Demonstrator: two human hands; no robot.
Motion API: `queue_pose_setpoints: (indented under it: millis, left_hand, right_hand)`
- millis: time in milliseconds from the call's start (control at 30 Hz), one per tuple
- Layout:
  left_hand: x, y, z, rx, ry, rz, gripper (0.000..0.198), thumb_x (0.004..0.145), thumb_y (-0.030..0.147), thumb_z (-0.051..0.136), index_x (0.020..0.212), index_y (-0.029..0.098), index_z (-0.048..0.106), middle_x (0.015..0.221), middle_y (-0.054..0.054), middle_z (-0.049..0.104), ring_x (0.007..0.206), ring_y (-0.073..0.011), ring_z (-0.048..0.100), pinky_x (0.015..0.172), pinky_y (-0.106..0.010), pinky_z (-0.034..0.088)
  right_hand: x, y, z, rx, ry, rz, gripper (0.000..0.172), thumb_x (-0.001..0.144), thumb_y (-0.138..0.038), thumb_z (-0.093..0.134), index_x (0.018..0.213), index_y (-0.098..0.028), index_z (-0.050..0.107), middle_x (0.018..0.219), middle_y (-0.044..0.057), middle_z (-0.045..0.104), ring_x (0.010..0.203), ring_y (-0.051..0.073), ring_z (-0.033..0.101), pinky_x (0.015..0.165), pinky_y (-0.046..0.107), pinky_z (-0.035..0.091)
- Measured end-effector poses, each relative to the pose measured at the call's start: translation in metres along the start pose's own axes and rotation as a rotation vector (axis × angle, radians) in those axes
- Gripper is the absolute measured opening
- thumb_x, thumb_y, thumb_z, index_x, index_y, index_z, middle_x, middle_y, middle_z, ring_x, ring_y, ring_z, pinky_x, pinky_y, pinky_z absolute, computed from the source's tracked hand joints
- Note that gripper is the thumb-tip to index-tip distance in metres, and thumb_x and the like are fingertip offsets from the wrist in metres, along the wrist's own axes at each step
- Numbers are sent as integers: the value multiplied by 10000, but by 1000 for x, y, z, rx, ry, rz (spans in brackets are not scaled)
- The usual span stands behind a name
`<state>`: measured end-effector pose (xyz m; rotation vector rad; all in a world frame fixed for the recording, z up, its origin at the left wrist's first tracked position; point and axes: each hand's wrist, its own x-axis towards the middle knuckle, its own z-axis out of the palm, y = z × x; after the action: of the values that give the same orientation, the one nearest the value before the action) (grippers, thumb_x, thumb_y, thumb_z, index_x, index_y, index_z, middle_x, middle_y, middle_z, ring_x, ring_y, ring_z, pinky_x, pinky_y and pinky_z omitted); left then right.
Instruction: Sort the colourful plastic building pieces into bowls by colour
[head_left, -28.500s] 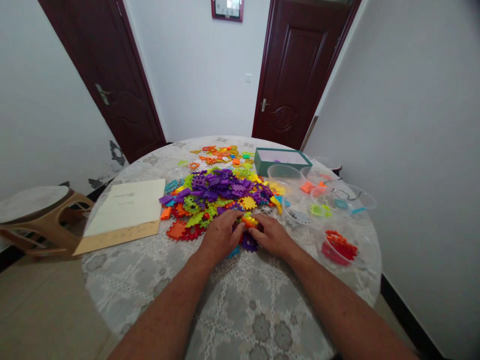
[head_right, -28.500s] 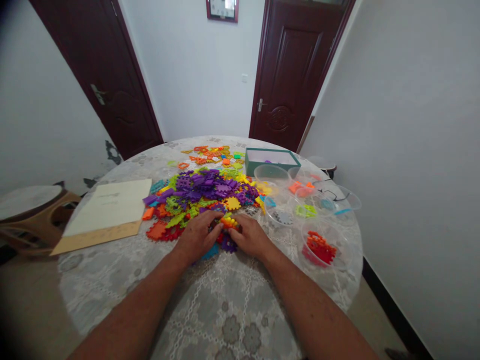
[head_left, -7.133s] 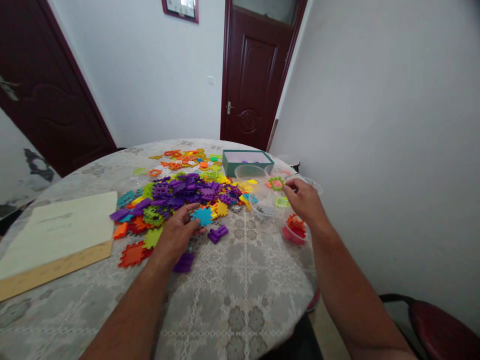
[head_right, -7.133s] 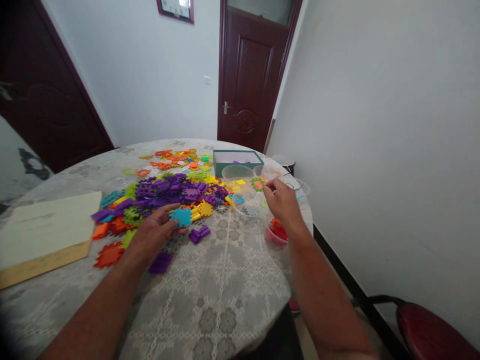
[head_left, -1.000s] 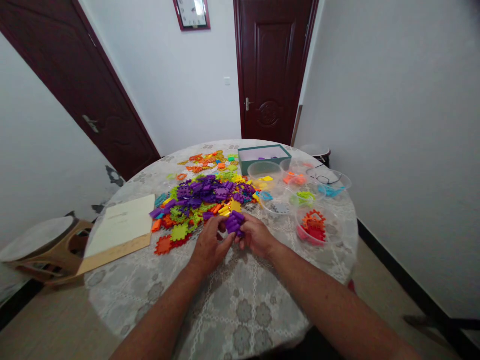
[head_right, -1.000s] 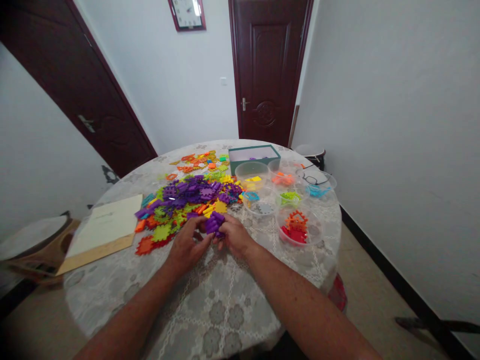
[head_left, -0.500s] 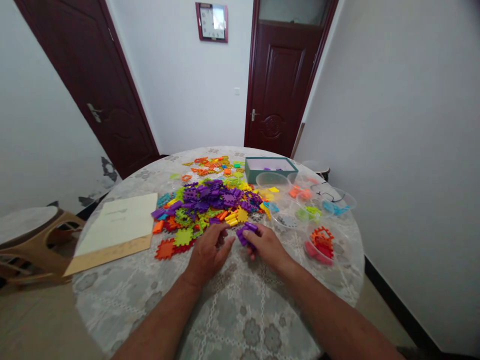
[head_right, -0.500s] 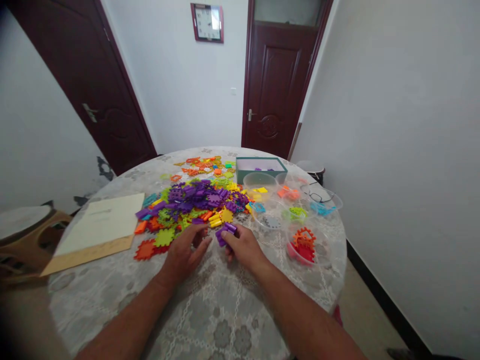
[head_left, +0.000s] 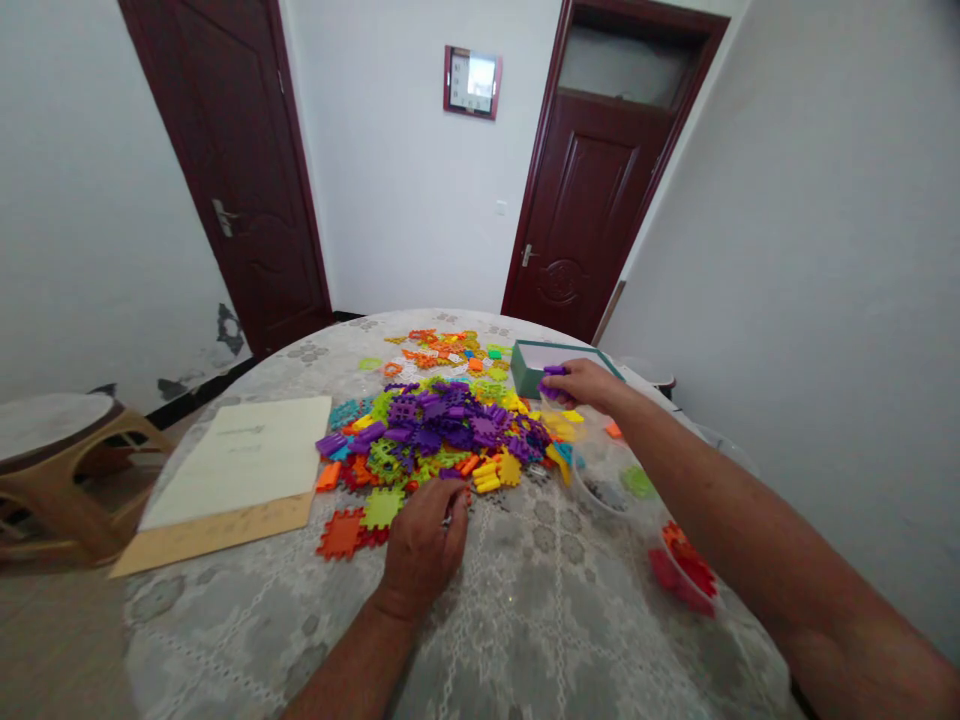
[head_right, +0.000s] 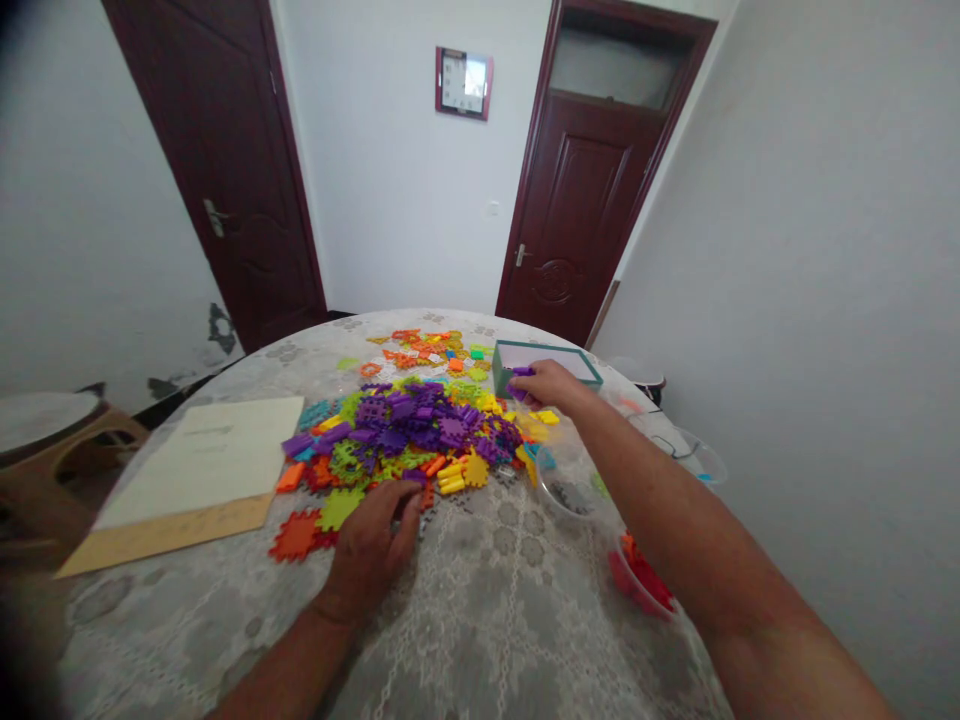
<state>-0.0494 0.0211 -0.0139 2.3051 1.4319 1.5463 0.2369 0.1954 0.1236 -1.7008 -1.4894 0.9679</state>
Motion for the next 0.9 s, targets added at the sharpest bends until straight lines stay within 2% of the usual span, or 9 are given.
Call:
queue_pose_setpoints:
  millis: [100, 200, 267, 333, 433, 533, 667, 767, 900]
  left_hand:
    - [-1, -4, 1, 11, 15, -4, 127, 977, 190, 545, 1043, 226, 647, 949, -63, 738, 906, -220, 712, 852, -366, 574]
    - [-3, -5, 3, 8, 19, 8, 129, 969, 174, 545, 1036, 228, 642, 940, -68, 741, 893, -223, 716, 815, -362, 583]
    - [-5, -5, 4, 11, 18, 15, 132, 963, 169, 547, 1038, 232, 635, 941, -74, 744, 889, -228, 719, 804, -368, 588]
    - [-6, -4, 5, 13, 13, 14, 143, 961, 169, 542, 1046, 240, 632, 944, -77, 745, 891, -233, 721, 812, -382, 590]
    - [-6, -4, 6, 8, 5, -11, 144, 966, 171, 532, 1043, 242, 631, 940, -77, 738, 895, -231, 717, 822, -387, 587]
    - [-5, -4, 6, -1, 2, -45, 126, 974, 177, 529, 1022, 234, 631, 934, -73, 730, 899, -223, 708, 834, -379, 578]
    - [-2, -4, 6, -11, 17, -93, 134, 996, 206, 506, 1013, 229, 637, 931, -69, 720, 901, -219, 695, 859, -378, 561]
    - [1, -4, 5, -9, 28, -108, 159, 1007, 204, 479, 1018, 220, 636, 959, -70, 721, 940, -219, 686, 896, -374, 548]
    - [2, -5, 3, -11, 40, -139, 153, 1003, 211, 485, 1005, 211, 637, 947, -69, 713, 917, -212, 678, 878, -356, 540]
  right_hand:
    - [61, -6, -7, 31, 116, 72, 96, 773, -120, 801, 788, -86, 713, 548, 16, 634, 455, 103, 532, 446, 209, 458]
    - [99, -7, -4, 81, 193, 145, 101, 829, -111, 772, 853, -46, 699, 627, 41, 655, 498, 112, 558, 494, 239, 504]
    - [113, -6, 1, 122, 219, 184, 167, 897, -171, 744, 984, -36, 697, 804, 88, 705, 634, 145, 639, 592, 278, 564]
    - [122, -3, 4, 164, 235, 207, 288, 967, -284, 700, 1173, -85, 669, 1077, 116, 706, 873, 195, 695, 758, 355, 608]
    - [126, -1, 5, 221, 273, 203, 390, 1005, -383, 651, 1330, -172, 608, 1321, 108, 626, 1115, 246, 658, 932, 457, 582]
    - [120, -2, 4, 264, 339, 160, 379, 1001, -364, 657, 1320, -165, 611, 1309, 112, 630, 1098, 244, 661, 915, 448, 587]
    - [95, -12, 13, 325, 360, 46, 234, 928, -168, 692, 1153, -121, 645, 1114, 125, 668, 870, 160, 674, 732, 271, 590]
    - [60, -20, 30, 367, 295, -46, 193, 856, -72, 677, 1044, -114, 667, 985, 96, 679, 758, 115, 652, 680, 220, 575]
    - [-10, -14, 62, 299, 77, -203, 253, 817, -47, 607, 1036, -122, 707, 997, 93, 704, 825, 155, 688, 729, 284, 598]
